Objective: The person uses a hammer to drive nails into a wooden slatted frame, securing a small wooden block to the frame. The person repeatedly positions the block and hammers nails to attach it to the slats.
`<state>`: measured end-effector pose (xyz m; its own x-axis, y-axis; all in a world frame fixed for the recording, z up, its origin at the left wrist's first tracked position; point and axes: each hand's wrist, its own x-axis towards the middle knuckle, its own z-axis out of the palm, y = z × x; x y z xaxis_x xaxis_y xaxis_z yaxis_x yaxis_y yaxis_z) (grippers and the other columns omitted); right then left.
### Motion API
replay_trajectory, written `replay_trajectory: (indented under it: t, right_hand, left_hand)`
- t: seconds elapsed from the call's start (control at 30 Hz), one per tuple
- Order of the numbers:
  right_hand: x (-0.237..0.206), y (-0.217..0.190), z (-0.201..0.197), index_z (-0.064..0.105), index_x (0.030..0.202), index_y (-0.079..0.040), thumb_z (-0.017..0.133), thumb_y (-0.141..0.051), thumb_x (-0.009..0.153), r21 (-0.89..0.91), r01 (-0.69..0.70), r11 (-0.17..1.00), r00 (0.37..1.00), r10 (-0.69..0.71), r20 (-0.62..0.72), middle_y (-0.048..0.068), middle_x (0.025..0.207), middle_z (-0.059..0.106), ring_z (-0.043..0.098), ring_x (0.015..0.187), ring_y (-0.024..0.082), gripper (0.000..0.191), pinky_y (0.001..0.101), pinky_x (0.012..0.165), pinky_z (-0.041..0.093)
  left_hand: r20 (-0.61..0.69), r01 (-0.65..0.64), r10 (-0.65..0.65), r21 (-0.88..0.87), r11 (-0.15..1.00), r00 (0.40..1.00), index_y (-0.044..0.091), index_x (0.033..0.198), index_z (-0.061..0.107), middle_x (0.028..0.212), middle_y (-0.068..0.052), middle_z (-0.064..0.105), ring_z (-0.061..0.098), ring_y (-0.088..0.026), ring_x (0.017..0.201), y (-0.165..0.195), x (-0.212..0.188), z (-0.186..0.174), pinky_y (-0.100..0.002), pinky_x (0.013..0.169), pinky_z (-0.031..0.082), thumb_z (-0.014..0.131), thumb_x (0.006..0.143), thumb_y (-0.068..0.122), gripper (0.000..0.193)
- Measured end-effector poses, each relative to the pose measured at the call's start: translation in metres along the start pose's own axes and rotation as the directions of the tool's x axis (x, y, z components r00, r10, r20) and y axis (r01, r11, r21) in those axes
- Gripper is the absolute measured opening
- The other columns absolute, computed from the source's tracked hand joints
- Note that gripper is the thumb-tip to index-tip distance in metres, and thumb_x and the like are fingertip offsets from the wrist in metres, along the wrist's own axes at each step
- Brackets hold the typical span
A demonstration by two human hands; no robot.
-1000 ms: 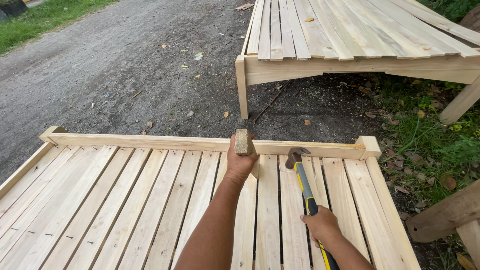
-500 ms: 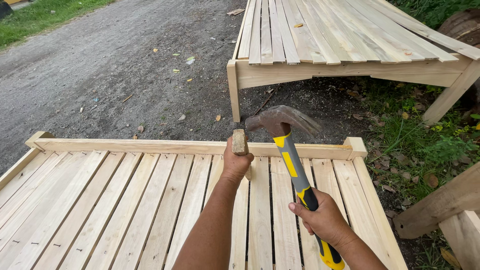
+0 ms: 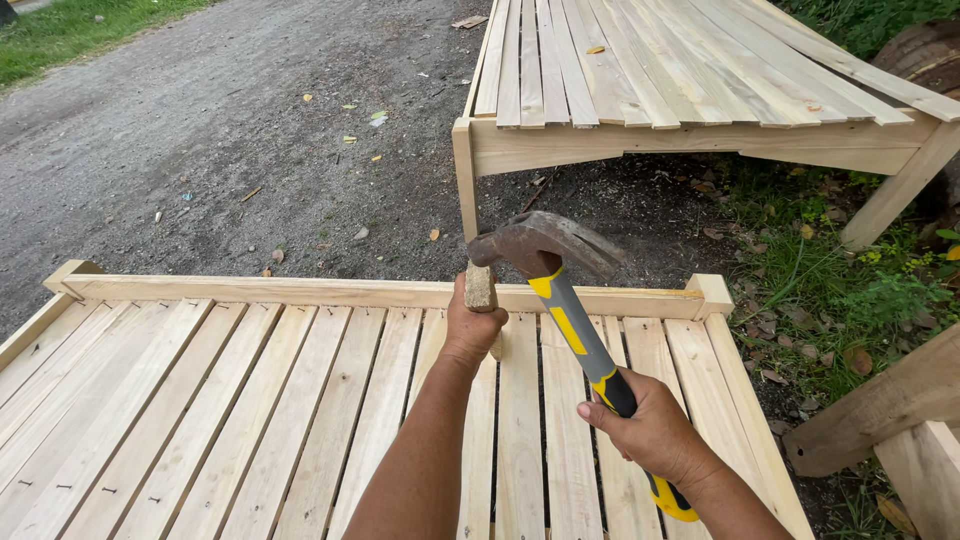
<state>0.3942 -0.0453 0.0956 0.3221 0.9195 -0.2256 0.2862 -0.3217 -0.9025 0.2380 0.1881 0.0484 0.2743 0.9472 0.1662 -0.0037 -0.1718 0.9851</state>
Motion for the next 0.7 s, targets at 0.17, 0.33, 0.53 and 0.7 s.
replay_trajectory:
  t: [0.17, 0.33, 0.53, 0.7]
  right_hand:
    - [-0.001, 0.005, 0.009, 0.065, 0.096, -0.012, 0.079, -0.018, 0.083, 0.063, -0.131, 0.989, 0.987, 0.124, 0.104, -0.004, 0.053, 0.046, 0.041, 0.038, 0.010, 0.020, 0.0293, 0.037, 0.038]
    - [-0.003, 0.013, 0.014, 0.059, 0.090, -0.003, 0.081, -0.021, 0.086, 0.111, -0.124, 0.986, 0.989, 0.114, 0.095, 0.000, 0.051, 0.047, 0.042, 0.037, 0.011, 0.029, 0.0302, 0.036, 0.037]
    - [0.000, 0.039, 0.034, 0.063, 0.092, -0.002, 0.079, -0.024, 0.088, 0.043, -0.167, 0.985, 0.978, 0.171, -0.124, 0.003, 0.052, 0.049, 0.044, 0.038, 0.012, 0.028, 0.0314, 0.037, 0.040]
    - [0.002, 0.080, 0.059, 0.063, 0.107, -0.004, 0.075, -0.023, 0.090, -0.054, -0.433, 0.900, 0.899, 0.426, -0.108, 0.008, 0.056, 0.055, 0.049, 0.037, 0.018, 0.028, 0.0374, 0.038, 0.044]
  left_hand:
    - [0.008, 0.055, -0.055, 0.008, 0.998, 0.998, 0.012, 0.125, 0.052, 0.113, -0.005, 0.065, 0.064, -0.018, 0.101, 0.006, -0.002, 0.001, -0.031, 0.092, 0.053, 0.067, 0.068, -0.007, 0.063]
    - [-0.001, 0.102, -0.102, 0.028, 0.994, 0.995, 0.013, 0.128, 0.047, 0.115, -0.006, 0.062, 0.063, -0.018, 0.102, 0.016, -0.007, 0.002, -0.031, 0.093, 0.051, 0.066, 0.069, -0.008, 0.065]
    - [0.006, 0.078, -0.078, 0.022, 0.997, 0.997, 0.012, 0.131, 0.046, 0.113, -0.008, 0.062, 0.064, -0.020, 0.101, 0.018, -0.006, 0.007, -0.032, 0.092, 0.052, 0.067, 0.069, -0.008, 0.068]
    - [0.004, 0.054, -0.054, 0.079, 0.995, 0.999, 0.012, 0.134, 0.046, 0.110, -0.009, 0.067, 0.067, -0.021, 0.101, 0.004, -0.001, 0.011, -0.033, 0.091, 0.054, 0.070, 0.070, -0.002, 0.069]
